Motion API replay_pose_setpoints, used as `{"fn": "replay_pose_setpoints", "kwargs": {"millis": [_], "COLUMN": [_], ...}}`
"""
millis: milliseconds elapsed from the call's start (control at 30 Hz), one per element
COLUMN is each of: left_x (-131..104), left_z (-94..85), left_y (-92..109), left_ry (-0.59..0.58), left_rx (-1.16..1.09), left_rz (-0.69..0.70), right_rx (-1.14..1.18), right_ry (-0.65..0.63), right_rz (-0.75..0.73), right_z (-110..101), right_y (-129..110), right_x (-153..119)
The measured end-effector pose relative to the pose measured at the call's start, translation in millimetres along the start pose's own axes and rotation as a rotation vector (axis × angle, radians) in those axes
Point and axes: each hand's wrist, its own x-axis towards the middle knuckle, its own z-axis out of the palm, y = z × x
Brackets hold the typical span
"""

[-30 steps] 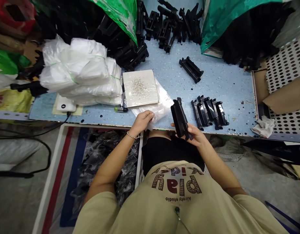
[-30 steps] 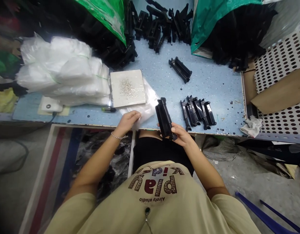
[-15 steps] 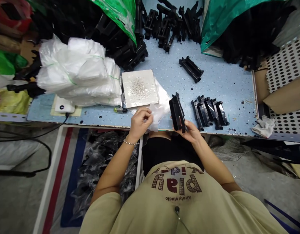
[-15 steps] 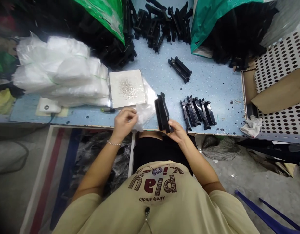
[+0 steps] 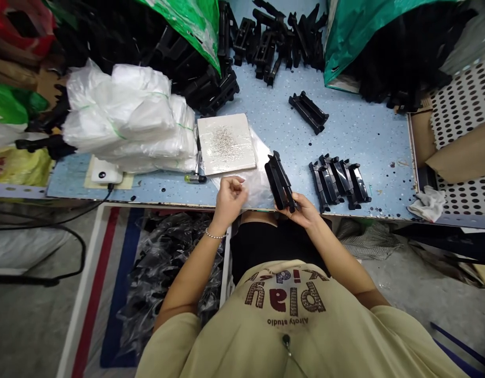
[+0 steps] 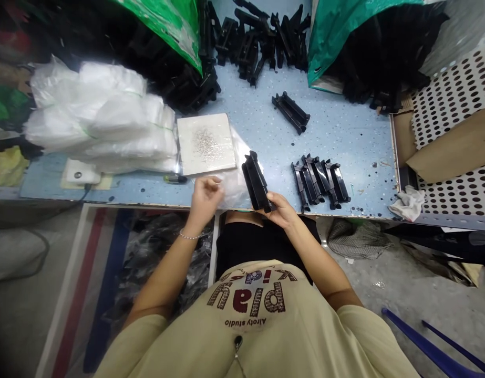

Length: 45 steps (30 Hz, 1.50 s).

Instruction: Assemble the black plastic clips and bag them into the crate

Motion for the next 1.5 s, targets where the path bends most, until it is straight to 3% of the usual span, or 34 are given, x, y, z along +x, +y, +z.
{"fn": "replay_pose_setpoints", "kwargs": {"millis": [133, 233, 333, 467, 567, 633, 700, 800, 933, 967, 1033, 1100, 1133, 1167, 1233, 1300, 1333, 1400, 1467, 1500], "left_x": [-4.8, -0.1, 5.4, 7.9, 2.6, -6.5, -19.1, -35.9, -43.3, -44.4, -49.9, -61.9, -69.9, -78.7, -95.7, -108.0, -111.4, -112.4, -105.6, -99.2], "left_z": [6.9, -0.9, -8.3, -8.1, -6.7, -5.1, -1.2, 10.6, 26.1, 24.7, 7.6, -30.8, -55.8, -81.8, -126.6, -148.0, -148.0, -130.5, -99.5, -82.4], "left_y": [9.4, 9.8, 11.0, 16.5, 21.8, 27.8, 35.4, 43.2, 47.6, 51.6, 65.6, 82.0, 87.4, 88.7, 76.4, 47.1, 29.9, 0.8, -12.5, -12.6], "left_ry": [-0.146, -0.112, -0.11, -0.187, -0.23, -0.263, -0.329, -0.427, -0.495, -0.472, -0.385, -0.313, -0.311, -0.318, -0.39, -0.482, -0.544, -0.645, -0.648, -0.597], "left_rx": [0.302, 0.485, 0.461, 0.393, 0.418, 0.433, 0.396, 0.289, 0.211, 0.196, 0.173, 0.17, 0.189, 0.216, 0.319, 0.498, 0.605, 0.759, 0.718, 0.64], "left_rz": [0.259, 0.285, 0.279, 0.315, 0.389, 0.482, 0.58, 0.63, 0.576, 0.573, 0.528, 0.372, 0.24, 0.126, -0.083, -0.324, -0.45, -0.608, -0.56, -0.474], "right_rx": [0.013, 0.009, -0.041, -0.024, 0.098, 0.155, 0.145, -0.114, -0.841, -0.978, -1.132, -1.214, -1.282, -1.384, -1.655, -1.904, -2.002, -2.124, -2.172, -2.175], "right_ry": [-0.001, 0.029, -0.019, -0.176, -0.145, -0.095, -0.007, 0.152, 0.227, 0.168, -0.089, -0.311, -0.289, -0.159, 0.302, 0.69, 0.774, 0.785, 0.73, 0.704], "right_rz": [0.009, -0.068, -0.093, 0.206, 0.37, 0.363, 0.261, 0.019, -0.333, -0.393, -0.418, -0.378, -0.38, -0.402, -0.448, -0.426, -0.398, -0.377, -0.402, -0.41], "right_z": [-3.6, -9.2, -11.4, -4.7, 2.9, 8.0, 13.0, 20.3, 32.3, 35.4, 39.0, 35.1, 29.3, 21.1, -0.3, -22.5, -31.8, -44.7, -50.7, -52.1], "right_y": [3.8, -3.3, -11.0, -2.9, 10.8, 16.3, 18.2, 20.5, 25.8, 24.6, 15.0, -4.0, -15.6, -27.1, -45.9, -54.8, -55.4, -52.1, -47.8, -47.0], "right_x": [2.9, -6.0, -32.2, -63.0, -55.9, -39.0, -20.9, -7.1, -26.4, -35.6, -54.4, -69.0, -73.5, -76.0, -75.5, -71.0, -68.7, -66.1, -66.1, -66.4]}}
